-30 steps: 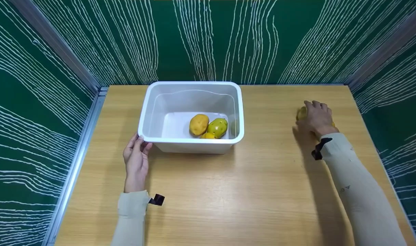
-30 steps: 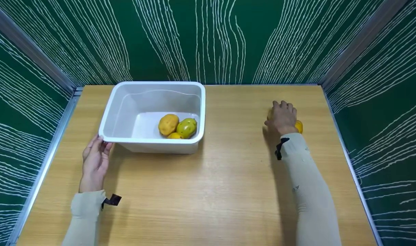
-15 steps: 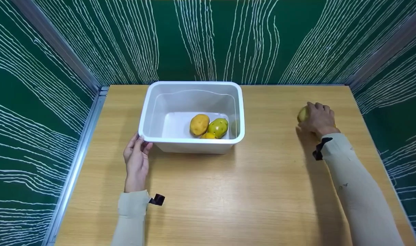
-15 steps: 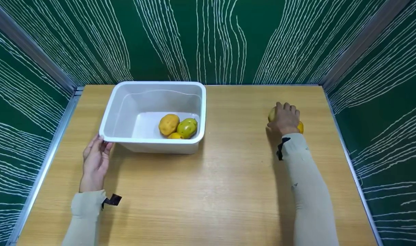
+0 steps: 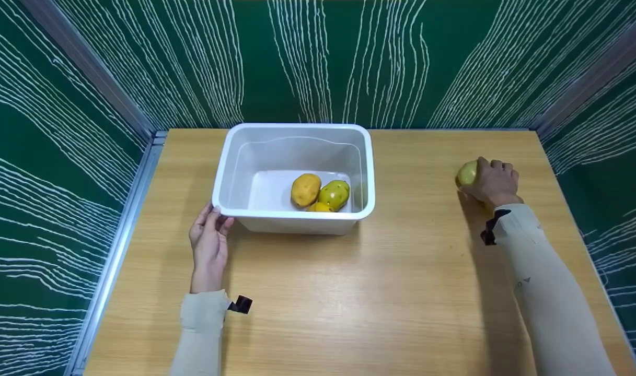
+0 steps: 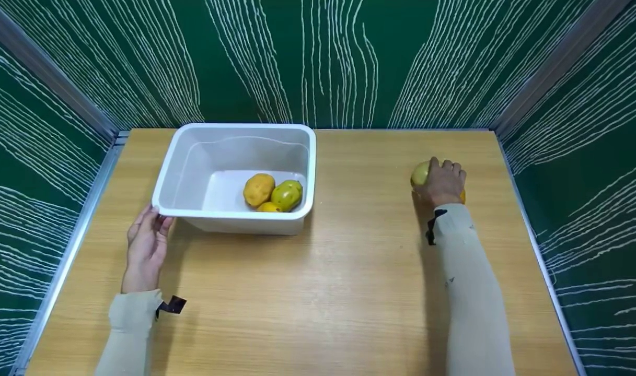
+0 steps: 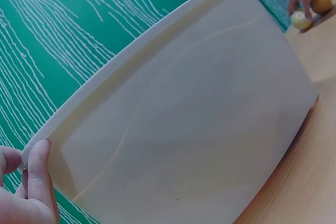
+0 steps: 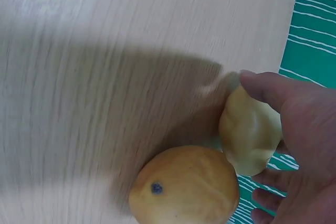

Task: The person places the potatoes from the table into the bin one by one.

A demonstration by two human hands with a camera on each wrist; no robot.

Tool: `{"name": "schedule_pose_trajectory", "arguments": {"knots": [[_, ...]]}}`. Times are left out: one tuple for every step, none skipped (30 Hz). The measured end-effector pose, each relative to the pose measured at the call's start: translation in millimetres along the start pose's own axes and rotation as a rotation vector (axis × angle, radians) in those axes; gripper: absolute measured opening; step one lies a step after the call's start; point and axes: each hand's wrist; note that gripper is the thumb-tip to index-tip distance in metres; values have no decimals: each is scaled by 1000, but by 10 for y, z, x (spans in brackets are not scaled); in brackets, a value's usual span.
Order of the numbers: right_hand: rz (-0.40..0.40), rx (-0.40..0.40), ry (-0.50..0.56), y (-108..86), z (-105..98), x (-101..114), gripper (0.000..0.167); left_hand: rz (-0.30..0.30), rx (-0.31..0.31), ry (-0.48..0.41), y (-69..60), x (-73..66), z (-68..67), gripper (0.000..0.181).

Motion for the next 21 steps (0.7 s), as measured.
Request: {"name": "schedule_pose_trajectory", "arguments": {"knots": [[7, -1, -1, 2, -1, 2, 85, -1, -1, -1, 2, -1, 1, 45], [14, -3, -1, 6, -3, 5, 84, 0, -2, -2, 5, -1, 1, 45], [21, -4, 0, 9, -5, 8, 83, 0, -5, -4, 6, -2, 2, 45], [26, -4, 2, 13, -6, 12, 82, 1, -6, -3, 6, -1, 3, 45], [30, -3, 4, 16, -7, 17, 82, 2, -6, -1, 6, -1, 3, 45], [35, -1, 6, 18, -8, 23, 82, 3, -7, 1, 5, 0, 3, 45], [40, -2, 5, 23, -6, 22, 81, 4, -5, 1, 4, 1, 2, 45], [42, -3, 4, 26, -4, 21, 81, 4, -4, 1, 4, 1, 1, 46], [44, -5, 4, 28, -1, 20, 81, 6, -3, 3, 4, 3, 0, 46], [43, -7, 4, 24, -1, 22, 82, 7, -2, 4, 3, 3, 0, 46], [43, -10, 7, 21, 0, 24, 83, 8, -1, 4, 4, 4, 0, 46], [44, -12, 11, 19, 2, 25, 84, 6, 0, -2, 3, 3, -1, 46], [42, -15, 19, 19, 5, 20, 85, 6, 0, -2, 3, 3, 0, 46], [40, -16, 27, 17, 6, 20, 85, 6, -2, 0, 3, 3, 1, 46], [39, -15, 34, 15, 5, 21, 86, 5, -3, 1, 3, 3, 3, 45], [37, -13, 41, 10, 2, 23, 87, 3, -4, -1, 2, 1, 4, 45], [36, -11, 48, 8, 1, 23, 87, 0, -5, -4, 1, 0, 5, 45], [34, -8, 54, 7, 0, 20, 88, -2, -6, -7, 1, -1, 5, 45], [31, -7, 59, 5, -1, 19, 88, -2, -9, -4, 2, 0, 6, 45], [29, -4, 61, 1, -4, 20, 88, -3, -9, -5, 2, 0, 6, 45], [27, -2, 64, -3, -5, 23, 88, -3, -10, -6, 1, 0, 7, 45]]}}
Point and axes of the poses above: each hand's wrist, its own y-axis towards the middle knuckle, its own z-axis out of the palm, x = y × z, and after that the axes turned 2 degrees about x, right-handed
